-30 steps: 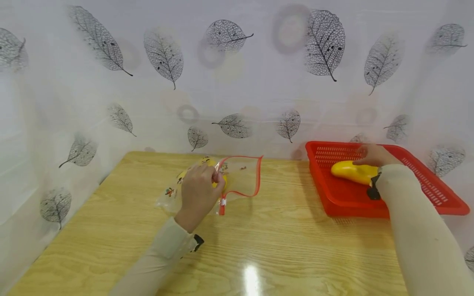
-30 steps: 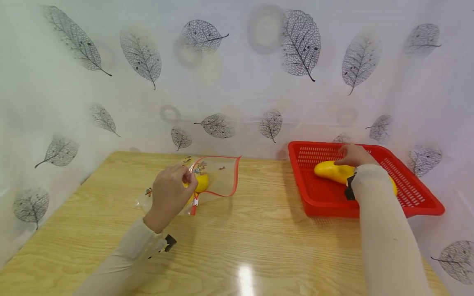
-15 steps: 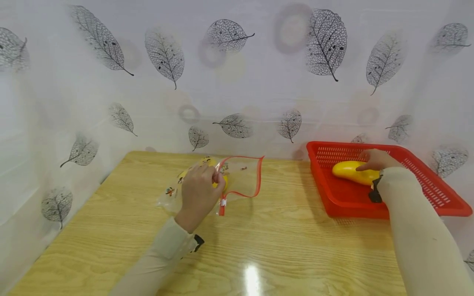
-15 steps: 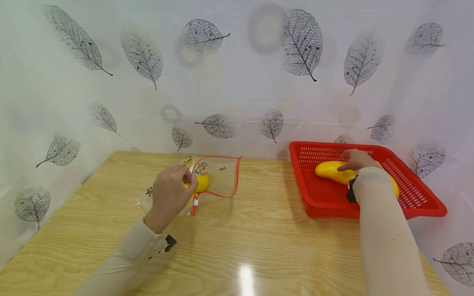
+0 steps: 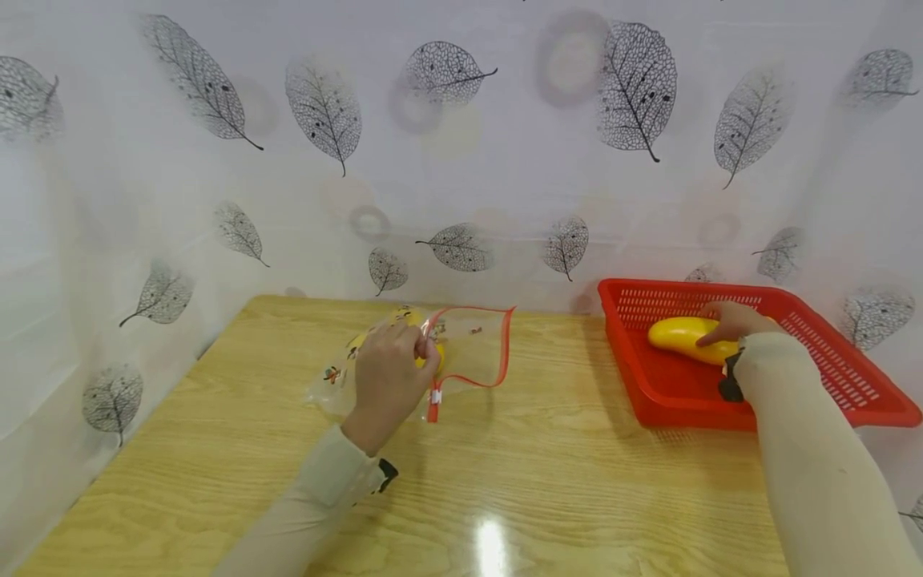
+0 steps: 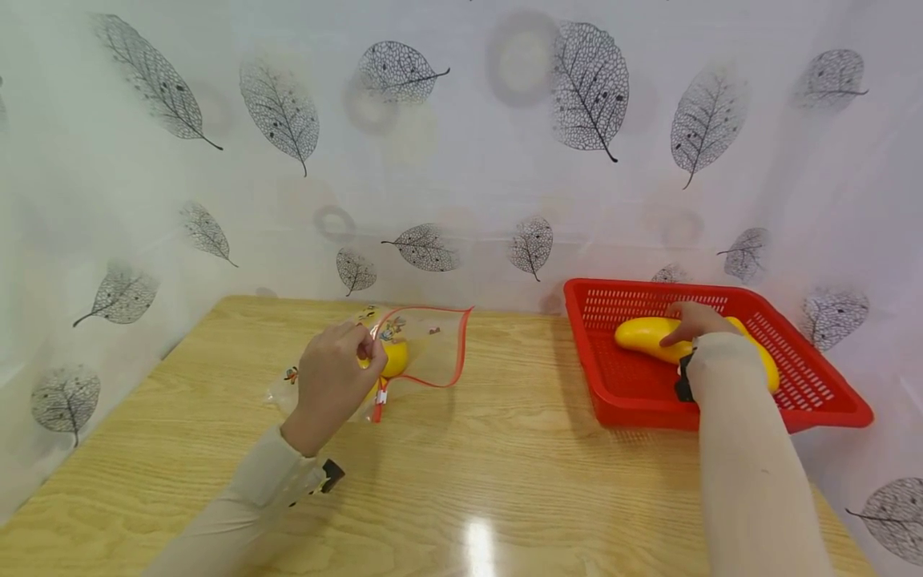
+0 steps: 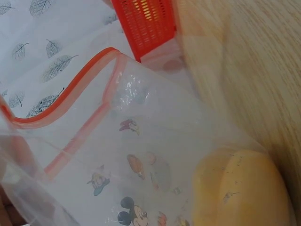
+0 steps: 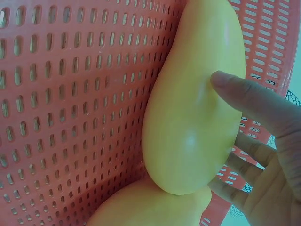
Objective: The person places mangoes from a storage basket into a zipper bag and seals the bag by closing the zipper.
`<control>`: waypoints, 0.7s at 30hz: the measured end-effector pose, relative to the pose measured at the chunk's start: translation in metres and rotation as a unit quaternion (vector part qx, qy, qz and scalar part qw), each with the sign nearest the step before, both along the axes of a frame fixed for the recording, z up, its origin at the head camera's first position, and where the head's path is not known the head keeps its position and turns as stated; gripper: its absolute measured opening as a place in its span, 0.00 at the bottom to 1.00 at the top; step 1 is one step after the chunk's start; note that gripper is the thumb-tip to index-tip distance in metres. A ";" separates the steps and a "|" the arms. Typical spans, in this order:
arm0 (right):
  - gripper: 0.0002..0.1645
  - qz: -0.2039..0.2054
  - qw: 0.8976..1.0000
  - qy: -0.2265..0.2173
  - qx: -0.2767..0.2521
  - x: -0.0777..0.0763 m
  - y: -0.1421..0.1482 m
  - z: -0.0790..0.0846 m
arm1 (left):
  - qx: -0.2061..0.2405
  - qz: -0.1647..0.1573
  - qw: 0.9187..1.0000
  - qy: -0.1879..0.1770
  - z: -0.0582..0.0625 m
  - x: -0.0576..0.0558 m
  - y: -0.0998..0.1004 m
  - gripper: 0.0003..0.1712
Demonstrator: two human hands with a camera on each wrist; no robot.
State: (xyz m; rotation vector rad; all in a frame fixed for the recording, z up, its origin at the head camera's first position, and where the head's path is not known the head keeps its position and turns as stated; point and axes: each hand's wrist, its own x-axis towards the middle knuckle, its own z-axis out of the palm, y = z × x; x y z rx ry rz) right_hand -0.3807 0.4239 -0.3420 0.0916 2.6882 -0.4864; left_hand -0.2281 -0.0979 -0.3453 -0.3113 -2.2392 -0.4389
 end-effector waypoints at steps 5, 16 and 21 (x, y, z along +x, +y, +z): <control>0.59 -0.006 1.000 -0.020 -0.008 0.003 -0.003 0.002 | 0.000 -0.002 1.000 0.001 0.000 0.001 0.000 0.13; 0.60 0.013 0.999 -0.046 -0.022 0.000 -0.007 0.004 | 0.003 -0.005 1.000 0.008 0.000 0.000 0.000 0.13; 0.63 0.006 0.998 -0.059 -0.024 0.000 -0.006 0.002 | 0.003 -0.002 1.000 0.006 -0.001 0.000 0.000 0.13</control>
